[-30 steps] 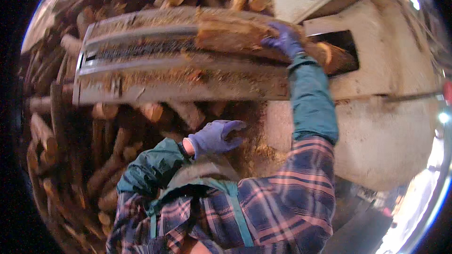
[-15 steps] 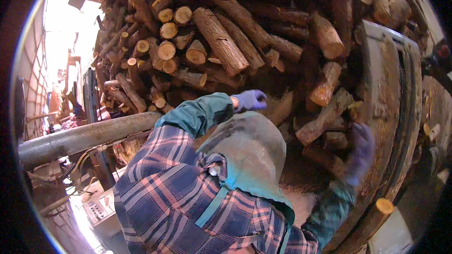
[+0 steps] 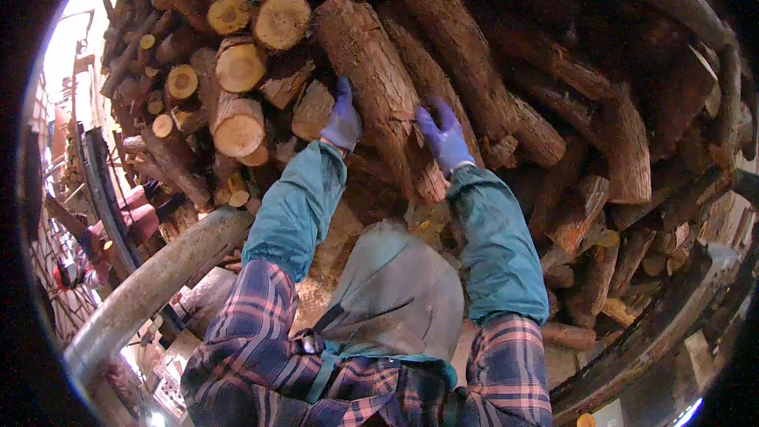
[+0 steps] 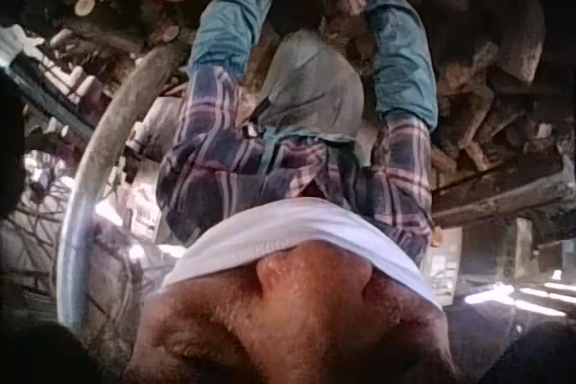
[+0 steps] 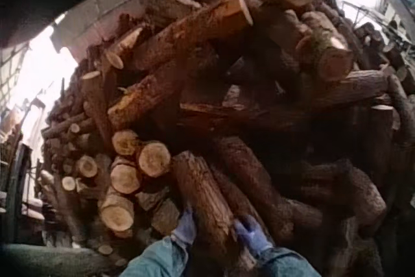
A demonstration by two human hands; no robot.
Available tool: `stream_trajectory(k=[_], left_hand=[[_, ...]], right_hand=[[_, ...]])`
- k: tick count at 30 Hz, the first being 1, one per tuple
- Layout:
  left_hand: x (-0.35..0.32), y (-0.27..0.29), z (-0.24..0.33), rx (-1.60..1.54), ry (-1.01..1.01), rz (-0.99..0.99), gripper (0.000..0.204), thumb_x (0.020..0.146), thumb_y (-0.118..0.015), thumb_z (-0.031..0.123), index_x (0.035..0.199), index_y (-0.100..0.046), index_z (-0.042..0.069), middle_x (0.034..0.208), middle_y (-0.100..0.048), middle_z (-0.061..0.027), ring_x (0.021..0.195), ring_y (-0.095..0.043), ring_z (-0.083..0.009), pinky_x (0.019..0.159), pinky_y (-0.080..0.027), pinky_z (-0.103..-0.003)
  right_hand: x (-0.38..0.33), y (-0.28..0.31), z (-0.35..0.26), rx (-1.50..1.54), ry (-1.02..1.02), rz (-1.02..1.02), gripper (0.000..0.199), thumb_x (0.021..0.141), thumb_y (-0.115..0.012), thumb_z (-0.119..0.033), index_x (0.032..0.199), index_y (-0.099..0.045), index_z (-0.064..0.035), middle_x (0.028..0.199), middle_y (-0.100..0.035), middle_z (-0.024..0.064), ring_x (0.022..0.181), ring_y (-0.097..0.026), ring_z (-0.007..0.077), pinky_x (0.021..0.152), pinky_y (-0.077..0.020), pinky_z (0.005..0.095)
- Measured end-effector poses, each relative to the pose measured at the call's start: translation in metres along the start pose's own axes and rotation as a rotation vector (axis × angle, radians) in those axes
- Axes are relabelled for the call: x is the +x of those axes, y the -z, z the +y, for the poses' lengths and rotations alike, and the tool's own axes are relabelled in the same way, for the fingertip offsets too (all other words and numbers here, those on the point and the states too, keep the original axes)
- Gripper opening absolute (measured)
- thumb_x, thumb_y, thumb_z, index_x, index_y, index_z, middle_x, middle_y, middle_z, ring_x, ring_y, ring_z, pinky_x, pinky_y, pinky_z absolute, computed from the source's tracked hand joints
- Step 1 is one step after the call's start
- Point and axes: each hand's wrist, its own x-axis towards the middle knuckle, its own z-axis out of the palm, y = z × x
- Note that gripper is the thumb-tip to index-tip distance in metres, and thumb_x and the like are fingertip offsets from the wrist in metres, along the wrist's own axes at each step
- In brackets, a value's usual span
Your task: The person repeatedly picks up logs from a large pile, places them onto a log splitter, and then moves the split pieces to a separate stack. The task involves continuous manual handling of wood in a repetitive cycle.
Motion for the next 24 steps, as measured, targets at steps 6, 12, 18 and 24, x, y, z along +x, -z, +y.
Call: stream_trajectory(k=[6,12,18,24], left_hand=[[-0.003,-0.004,0.001,-0.174,-0.058,-0.098,0.077,0.099,-0.041,0.068,0.153,-0.041,0.012,0.151,-0.049,-0.008,0.133,-0.048,-0.0302,0.115,-0.036,-0.043],[-0.073,0.008,-0.007,-0.136,0.203,-0.099,0.068,0.104,-0.037,0.06,0.154,-0.039,0.014,0.156,-0.043,-0.0067,0.139,-0.043,-0.0293,0.118,-0.033,-0.041],[-0.131,0.047,-0.084,-0.156,0.241,-0.413,0.06,0.108,-0.035,0.048,0.157,-0.03,0.014,0.157,-0.04,-0.0057,0.139,-0.044,-0.0277,0.117,-0.036,-0.042],[-0.143,0.023,-0.082,-0.03,0.208,-0.416,0.056,0.109,-0.036,0.045,0.155,-0.036,0.013,0.155,-0.043,-0.009,0.139,-0.043,-0.0307,0.119,-0.032,-0.044]], right_hand=[[0.041,-0.047,0.019,-0.244,-0.037,0.212,0.081,0.087,-0.067,-0.059,0.136,-0.056,0.0048,0.134,-0.059,0.0285,0.126,-0.056,0.0417,0.108,-0.0424,0.0448],[-0.059,-0.027,-0.024,0.232,-0.192,0.107,0.064,0.094,-0.063,-0.053,0.127,-0.063,0.0023,0.118,-0.069,0.0127,0.105,-0.063,0.0289,0.093,-0.0482,0.0427],[-0.116,-0.035,-0.018,0.547,-0.695,0.184,0.083,0.096,-0.046,-0.072,0.142,-0.056,-0.0045,0.138,-0.061,0.0087,0.125,-0.054,0.0213,0.11,-0.037,0.0338],[-0.16,-0.033,0.032,0.535,-0.203,0.142,0.074,0.1,-0.051,-0.062,0.146,-0.049,-0.0042,0.139,-0.057,0.0082,0.123,-0.053,0.0179,0.11,-0.0385,0.0337]])
